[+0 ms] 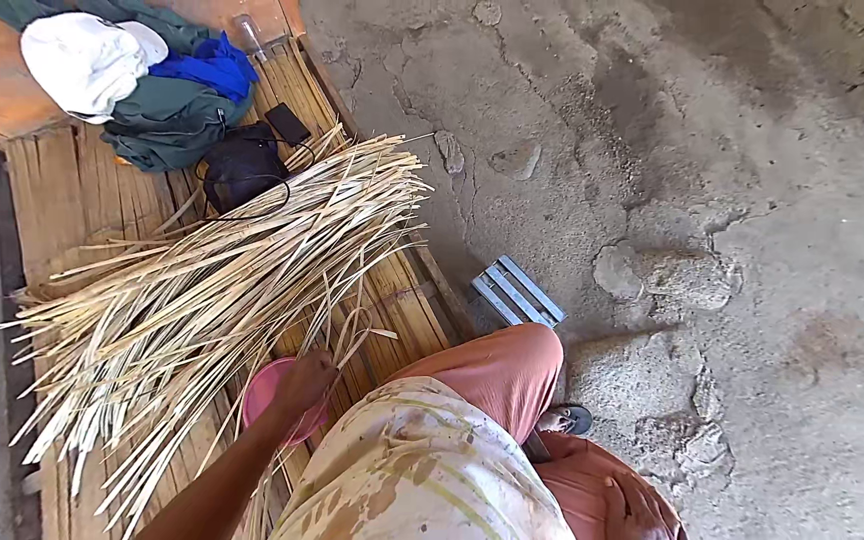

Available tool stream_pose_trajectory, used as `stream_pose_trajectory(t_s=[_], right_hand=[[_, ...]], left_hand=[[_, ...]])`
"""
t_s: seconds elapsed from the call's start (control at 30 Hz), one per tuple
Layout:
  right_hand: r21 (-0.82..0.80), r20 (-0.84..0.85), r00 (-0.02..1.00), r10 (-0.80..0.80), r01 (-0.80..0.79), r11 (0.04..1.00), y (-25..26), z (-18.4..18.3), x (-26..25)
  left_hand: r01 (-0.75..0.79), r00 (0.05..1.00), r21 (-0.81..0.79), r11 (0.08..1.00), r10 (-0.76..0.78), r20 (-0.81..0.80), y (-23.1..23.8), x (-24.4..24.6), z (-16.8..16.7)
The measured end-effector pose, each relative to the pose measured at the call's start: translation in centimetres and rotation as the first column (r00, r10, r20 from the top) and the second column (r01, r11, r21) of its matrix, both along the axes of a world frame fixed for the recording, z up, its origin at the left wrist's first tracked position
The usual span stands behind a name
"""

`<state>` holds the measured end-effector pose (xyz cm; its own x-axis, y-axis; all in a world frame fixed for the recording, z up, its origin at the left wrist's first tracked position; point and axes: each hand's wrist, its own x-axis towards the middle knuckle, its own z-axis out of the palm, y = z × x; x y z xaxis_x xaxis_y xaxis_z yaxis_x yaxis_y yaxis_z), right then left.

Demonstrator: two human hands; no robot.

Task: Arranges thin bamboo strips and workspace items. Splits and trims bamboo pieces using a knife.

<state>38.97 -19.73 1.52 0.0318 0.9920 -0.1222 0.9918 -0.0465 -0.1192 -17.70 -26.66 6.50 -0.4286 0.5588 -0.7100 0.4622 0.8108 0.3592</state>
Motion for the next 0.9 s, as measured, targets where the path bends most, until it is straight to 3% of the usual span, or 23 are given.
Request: stream_pose_trajectory(t_s=[0.07,0.13,0.2,0.27,0.33,0.43,0.5,0.6,0.7,0.8,0.87,0.9], right_hand=[[-0.064,-0.053,0.999,-0.012,0.009,0.998,0.2,1.7,-1.1],[-0.078,-0.066,0.998,-0.02,0.014,0.997,0.4,1.9,-1.4],[-0.097,-0.05,0.998,-0.031,0.026,0.995,0.8,1.8,-1.5],[-0.18,-0.026,0.998,-0.062,0.056,0.982,1.5,2.4,-2.0],[-0.265,-0.062,0.994,-0.09,0.071,0.962,2.7,3.7,-3.6],[-0.143,-0.292,0.956,-0.04,-0.002,0.99,4.0,4.9,-7.0],[-0.014,-0.376,0.926,0.049,-0.059,0.998,4.7,5.2,-9.6],[0.064,-0.418,0.895,0.155,-0.141,0.988,5.6,6.3,-12.9],[0.083,-0.428,0.879,0.212,-0.195,0.977,5.7,6.6,-14.1],[0.038,-0.44,0.877,0.195,-0.199,0.979,5.7,6.3,-14.0],[-0.007,-0.454,0.876,0.161,-0.185,0.983,5.3,6.0,-13.3],[-0.039,-0.467,0.873,0.14,-0.178,0.983,5.1,5.9,-13.0]], left_hand=[[-0.17,0.979,0.13,0.977,0.152,0.137,0.3,-1.2,2.7],[-0.381,0.889,0.247,0.891,0.279,0.363,0.9,-2.0,5.4],[-0.517,0.772,0.296,0.803,0.288,0.567,1.9,-2.1,7.6],[-0.535,0.739,0.374,0.757,0.206,0.641,3.2,-1.2,9.3],[-0.459,0.818,0.572,0.68,0.073,0.57,4.8,0.2,10.4],[-0.188,0.97,0.904,0.383,-0.07,0.231,7.0,0.9,11.2],[0.014,0.999,0.969,0.246,-0.036,-0.005,8.2,0.2,11.8],[0.239,0.967,0.946,0.221,0.04,-0.253,8.9,-1.3,12.3],[0.211,0.963,0.961,0.179,0.129,-0.236,8.3,-3.1,11.4],[-0.023,0.944,0.987,0.159,0.327,-0.03,6.2,-5.8,9.6],[-0.227,0.822,0.971,0.072,0.55,0.152,4.3,-7.9,9.5],[-0.297,0.731,0.955,-0.019,0.639,0.24,3.0,-9.4,10.4]])
